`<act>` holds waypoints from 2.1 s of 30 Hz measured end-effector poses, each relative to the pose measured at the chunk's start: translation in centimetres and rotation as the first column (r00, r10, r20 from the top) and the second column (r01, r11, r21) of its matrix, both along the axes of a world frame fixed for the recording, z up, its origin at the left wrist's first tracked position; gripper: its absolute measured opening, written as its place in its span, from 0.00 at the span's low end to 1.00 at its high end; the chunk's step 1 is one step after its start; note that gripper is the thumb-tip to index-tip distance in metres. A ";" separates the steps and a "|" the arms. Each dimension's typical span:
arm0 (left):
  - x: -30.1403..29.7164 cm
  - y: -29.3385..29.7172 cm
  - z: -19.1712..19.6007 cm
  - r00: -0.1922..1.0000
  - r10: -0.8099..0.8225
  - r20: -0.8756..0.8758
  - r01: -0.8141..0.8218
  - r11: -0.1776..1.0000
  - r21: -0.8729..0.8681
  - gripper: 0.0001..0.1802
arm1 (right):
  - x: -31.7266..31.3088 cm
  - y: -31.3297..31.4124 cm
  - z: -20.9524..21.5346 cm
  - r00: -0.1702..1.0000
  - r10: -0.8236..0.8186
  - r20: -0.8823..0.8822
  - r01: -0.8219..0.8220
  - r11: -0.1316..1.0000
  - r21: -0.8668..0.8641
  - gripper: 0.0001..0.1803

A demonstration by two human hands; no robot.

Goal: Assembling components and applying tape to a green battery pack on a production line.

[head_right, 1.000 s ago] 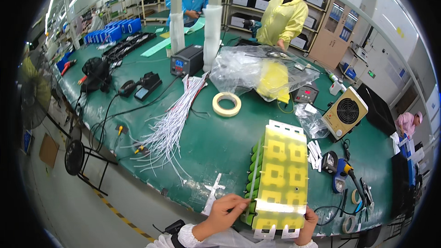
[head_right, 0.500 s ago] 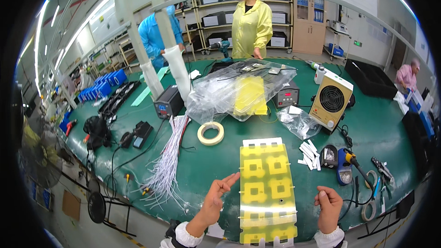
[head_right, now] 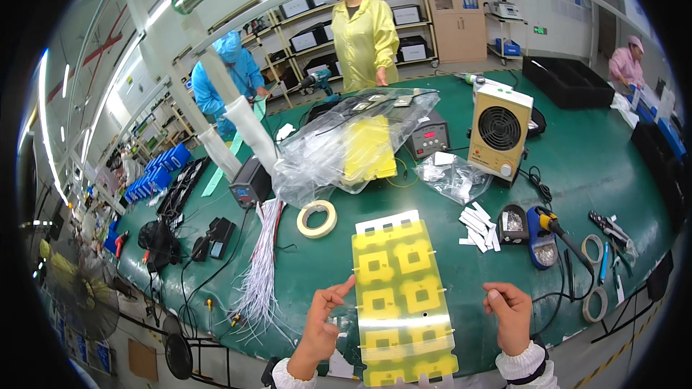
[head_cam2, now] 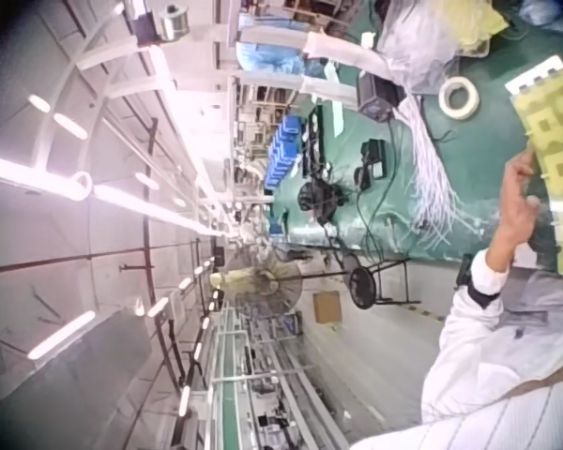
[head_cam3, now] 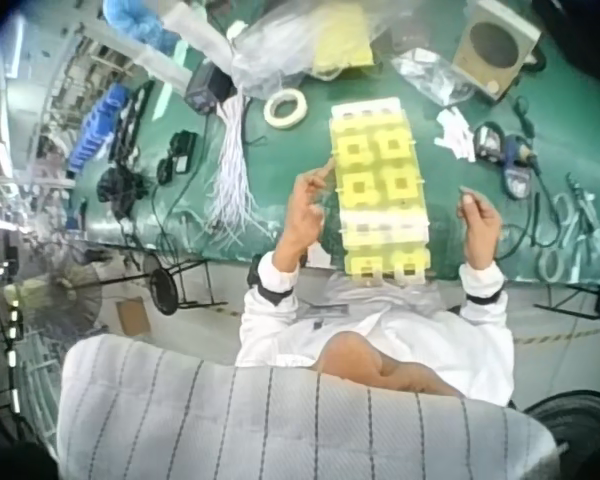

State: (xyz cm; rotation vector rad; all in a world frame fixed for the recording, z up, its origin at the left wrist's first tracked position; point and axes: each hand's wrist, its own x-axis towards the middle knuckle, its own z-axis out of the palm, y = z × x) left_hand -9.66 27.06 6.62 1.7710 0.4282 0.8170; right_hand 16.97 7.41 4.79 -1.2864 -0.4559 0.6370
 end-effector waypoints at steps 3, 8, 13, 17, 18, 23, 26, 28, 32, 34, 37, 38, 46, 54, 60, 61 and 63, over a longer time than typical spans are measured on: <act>0.1 0.2 -0.9 1.000 -0.019 0.020 0.020 1.000 -0.024 0.40 | 0.3 -0.3 0.1 1.000 -0.007 0.012 0.008 1.000 -0.018 0.11; 0.0 -0.6 -0.5 0.993 0.105 -0.050 -0.104 0.994 0.040 0.41 | 0.3 -0.6 0.3 0.997 0.074 -0.008 -0.073 0.997 0.027 0.11; 0.3 -1.3 0.1 0.989 0.123 -0.087 -0.112 0.987 0.116 0.41 | -0.4 -2.3 1.5 0.992 0.117 -0.039 -0.116 0.992 0.040 0.11; 0.9 -1.4 -0.3 0.973 0.161 -0.165 -0.126 0.971 0.204 0.45 | -0.5 -4.6 2.8 0.992 0.122 -0.045 -0.118 0.990 0.081 0.11; 0.9 -1.1 -0.2 0.973 0.180 -0.144 -0.149 0.968 0.203 0.45 | -0.4 -5.4 3.2 0.994 0.102 -0.047 -0.099 0.992 0.080 0.11; 0.6 -0.5 -0.2 0.965 0.250 -0.079 -0.236 0.960 0.152 0.42 | 1.1 -9.6 4.4 0.987 -0.135 0.086 0.127 0.988 0.086 0.11; 1.3 -0.4 -0.5 0.951 0.302 -0.070 -0.281 0.935 0.214 0.41 | 1.5 -12.7 2.9 0.962 -0.254 0.105 0.248 0.967 0.066 0.10; 1.1 0.0 -1.0 0.954 0.290 -0.078 -0.270 0.942 0.200 0.40 | 0.9 -14.8 1.3 0.952 -0.296 0.080 0.296 0.955 0.021 0.10; 1.4 -0.7 -1.0 0.959 0.276 -0.063 -0.260 0.947 0.190 0.38 | -2.3 -17.8 -5.6 0.971 -0.239 -0.003 0.235 0.957 -0.172 0.10; 1.0 -1.2 -0.7 0.960 0.274 -0.050 -0.261 0.948 0.181 0.38 | -4.3 -18.3 -8.6 0.987 -0.130 -0.095 0.090 0.935 -0.344 0.14; -1.5 -2.6 0.7 0.904 0.414 0.106 -0.428 0.876 0.223 0.30 | -6.2 -18.0 -9.2 0.998 -0.058 0.002 0.054 0.913 -0.405 0.19; -2.9 -4.4 1.5 0.898 0.395 0.195 -0.439 0.838 0.325 0.21 | -6.3 -17.9 -9.8 0.992 -0.040 -0.116 -0.013 0.908 -0.420 0.23; 6.3 -21.6 -1.5 0.808 -0.274 -0.522 0.557 0.645 0.523 0.28 | -6.8 -16.5 -9.9 0.940 0.027 -0.340 -0.102 0.974 -0.204 0.16; 8.9 -23.5 -7.6 0.772 0.065 -0.632 0.502 0.548 0.669 0.31 | -5.3 -17.3 -7.0 0.826 0.009 -0.564 -0.160 0.962 -0.219 0.13; 9.0 -23.6 -7.9 0.769 0.199 -0.607 0.547 0.288 0.786 0.31 | -2.9 -18.2 -5.8 0.434 0.065 -0.898 -0.130 0.991 0.009 0.09; 9.1 -23.4 -7.7 0.776 0.166 -0.609 0.546 0.307 0.779 0.30 | -2.6 -18.3 -5.9 0.376 0.059 -0.925 -0.093 0.995 0.026 0.09; 9.2 -23.2 -7.7 0.781 0.136 -0.609 0.542 0.337 0.770 0.30 | -2.2 -18.5 -5.9 0.315 0.052 -0.948 -0.064 0.997 0.033 0.09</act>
